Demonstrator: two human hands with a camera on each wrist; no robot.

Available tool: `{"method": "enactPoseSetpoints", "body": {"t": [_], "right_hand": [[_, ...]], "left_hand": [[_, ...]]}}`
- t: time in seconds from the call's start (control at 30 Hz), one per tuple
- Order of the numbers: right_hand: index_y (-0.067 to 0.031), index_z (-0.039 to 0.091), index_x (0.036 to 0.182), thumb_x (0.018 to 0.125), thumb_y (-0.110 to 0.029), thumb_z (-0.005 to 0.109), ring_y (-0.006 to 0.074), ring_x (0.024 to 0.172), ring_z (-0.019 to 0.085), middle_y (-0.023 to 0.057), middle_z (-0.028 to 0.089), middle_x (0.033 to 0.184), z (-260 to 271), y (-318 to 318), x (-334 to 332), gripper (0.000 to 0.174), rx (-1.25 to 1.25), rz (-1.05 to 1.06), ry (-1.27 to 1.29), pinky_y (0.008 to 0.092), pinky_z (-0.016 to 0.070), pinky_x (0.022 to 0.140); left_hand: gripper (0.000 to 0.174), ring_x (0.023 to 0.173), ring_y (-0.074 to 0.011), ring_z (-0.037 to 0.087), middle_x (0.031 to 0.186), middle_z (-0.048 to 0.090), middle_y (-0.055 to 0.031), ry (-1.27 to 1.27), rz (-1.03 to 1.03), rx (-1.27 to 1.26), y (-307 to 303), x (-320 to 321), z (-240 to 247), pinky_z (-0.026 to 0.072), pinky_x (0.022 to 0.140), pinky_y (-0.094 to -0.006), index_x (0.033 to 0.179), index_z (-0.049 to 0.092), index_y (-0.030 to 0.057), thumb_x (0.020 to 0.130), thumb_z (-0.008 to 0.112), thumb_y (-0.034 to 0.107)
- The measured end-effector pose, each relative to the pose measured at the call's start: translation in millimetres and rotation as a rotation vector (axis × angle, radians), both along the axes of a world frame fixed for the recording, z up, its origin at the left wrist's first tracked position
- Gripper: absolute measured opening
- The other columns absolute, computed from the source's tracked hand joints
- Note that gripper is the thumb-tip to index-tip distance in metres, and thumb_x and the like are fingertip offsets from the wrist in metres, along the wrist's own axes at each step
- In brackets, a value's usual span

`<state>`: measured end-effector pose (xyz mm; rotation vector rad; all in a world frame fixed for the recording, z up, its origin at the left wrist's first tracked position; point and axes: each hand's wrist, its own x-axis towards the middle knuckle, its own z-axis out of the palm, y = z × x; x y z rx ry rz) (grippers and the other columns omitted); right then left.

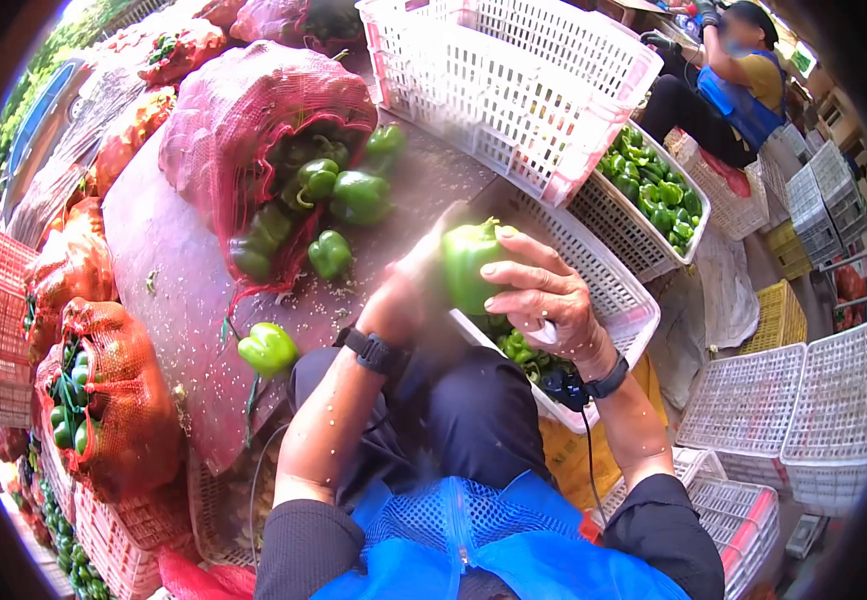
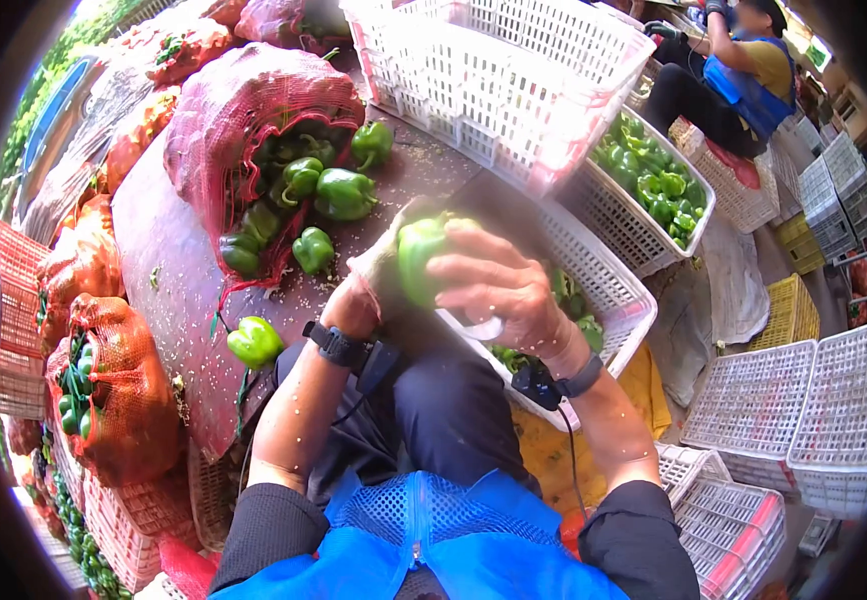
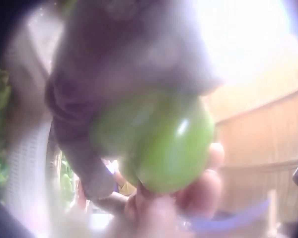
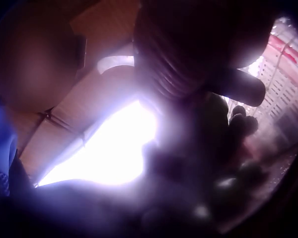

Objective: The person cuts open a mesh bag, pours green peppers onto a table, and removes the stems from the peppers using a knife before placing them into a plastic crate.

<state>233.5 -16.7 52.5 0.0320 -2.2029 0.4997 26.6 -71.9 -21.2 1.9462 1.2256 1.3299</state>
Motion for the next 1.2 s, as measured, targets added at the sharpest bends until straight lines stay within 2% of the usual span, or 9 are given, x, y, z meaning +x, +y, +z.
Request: {"method": "enactPoseSetpoints", "body": {"t": [0.03, 0.1, 0.37, 0.5, 0.6, 0.8, 0.87, 1.1, 1.2], "right_hand": [[-0.0119, 0.075, 0.087, 0.068, 0.01, 0.066, 0.0343, 0.128, 0.058, 0.0067, 0.073, 0.117, 0, 2, -2, 0.031, 0.004, 0.001, 0.002, 0.0442, 0.0496, 0.106], [-0.0119, 0.075, 0.086, 0.068, 0.01, 0.067, 0.0347, 0.128, 0.059, 0.0063, 0.072, 0.118, 0, 1, -2, 0.03, -0.037, -0.043, -0.014, 0.0442, 0.0501, 0.105], [-0.0012, 0.069, 0.106, 0.096, -0.025, 0.071, 0.0126, 0.085, 0.065, 0.0088, 0.071, 0.099, -8, -22, -1, 0.026, -0.742, -0.35, 0.095, 0.0281, 0.053, 0.073], [0.0018, 0.065, 0.107, 0.099, -0.046, 0.062, 0.0131, 0.066, 0.062, 0.0078, 0.061, 0.076, -6, -22, -5, 0.049, -0.897, -0.363, -0.336, 0.0301, 0.0493, 0.061], [0.0008, 0.066, 0.103, 0.095, -0.05, 0.066, 0.0177, 0.063, 0.064, 0.0096, 0.063, 0.077, -10, -17, -15, 0.052, -0.823, -0.324, -0.341, 0.0338, 0.0497, 0.059], [-0.0018, 0.068, 0.105, 0.078, -0.015, 0.082, 0.0366, 0.077, 0.069, 0.0188, 0.069, 0.087, -31, -19, -34, 0.033, -0.487, -0.287, -0.102, 0.0415, 0.0542, 0.069], [-0.0015, 0.068, 0.104, 0.078, -0.014, 0.082, 0.0373, 0.077, 0.068, 0.0188, 0.069, 0.086, -33, -22, -37, 0.031, -0.489, -0.304, -0.121, 0.0414, 0.0543, 0.069], [-0.0015, 0.069, 0.101, 0.082, -0.02, 0.082, 0.0348, 0.071, 0.066, 0.0156, 0.067, 0.08, -5, -15, -27, 0.029, -0.23, -0.196, -0.128, 0.0409, 0.0527, 0.064], [-0.004, 0.068, 0.106, 0.08, -0.026, 0.083, 0.0339, 0.07, 0.065, 0.0143, 0.067, 0.08, -6, -15, -23, 0.037, -0.193, -0.182, -0.199, 0.0418, 0.0524, 0.064]], "left_hand": [[0.058, 0.12, -0.0177, 0.058, 0.132, 0.061, -0.0057, 0.002, 0.001, 0.004, 4, -3, -2, 0.0435, 0.109, -0.037, 0.144, 0.047, 0.0061, 0.11, 0.028, 0.048], [0.064, 0.121, -0.0217, 0.058, 0.135, 0.059, -0.0095, -1.478, -0.626, -0.689, 6, -1, 8, 0.0443, 0.108, -0.0397, 0.143, 0.048, 0.0046, 0.108, 0.026, 0.054], [0.073, 0.105, -0.024, 0.067, 0.117, 0.069, -0.0135, -1.475, -0.037, -0.646, 3, -2, 49, 0.0555, 0.091, -0.0353, 0.126, 0.062, 0.0025, 0.102, 0.035, 0.066], [0.067, 0.099, -0.0188, 0.068, 0.108, 0.072, -0.0106, -1.067, 0.261, -0.447, -2, -1, 48, 0.0553, 0.09, -0.0332, 0.122, 0.063, 0.0018, 0.107, 0.03, 0.058], [0.065, 0.097, -0.0159, 0.067, 0.109, 0.071, -0.0096, -0.236, 0.326, 0.029, -3, -2, 44, 0.0548, 0.089, -0.0309, 0.122, 0.064, 0.0019, 0.109, 0.027, 0.054], [0.066, 0.102, -0.0164, 0.066, 0.115, 0.07, -0.0097, -0.728, 0.406, -0.391, -1, 1, 35, 0.0515, 0.095, -0.0294, 0.127, 0.061, 0.0017, 0.109, 0.026, 0.054], [0.069, 0.106, -0.0192, 0.065, 0.118, 0.069, -0.0104, -1.201, 0.161, -0.502, 2, -4, 31, 0.0509, 0.097, -0.0317, 0.13, 0.059, 0.0014, 0.107, 0.028, 0.058], [0.058, 0.113, -0.0219, 0.063, 0.126, 0.066, -0.0118, -1.497, -0.282, -0.756, -13, -24, 61, 0.0466, 0.104, -0.0334, 0.134, 0.056, 0.0007, 0.104, 0.048, 0.05], [0.066, 0.112, -0.0231, 0.065, 0.127, 0.064, -0.013, -1.491, -0.229, -0.859, -16, -28, 60, 0.0506, 0.099, -0.036, 0.137, 0.055, 0.0019, 0.105, 0.037, 0.057]]}}
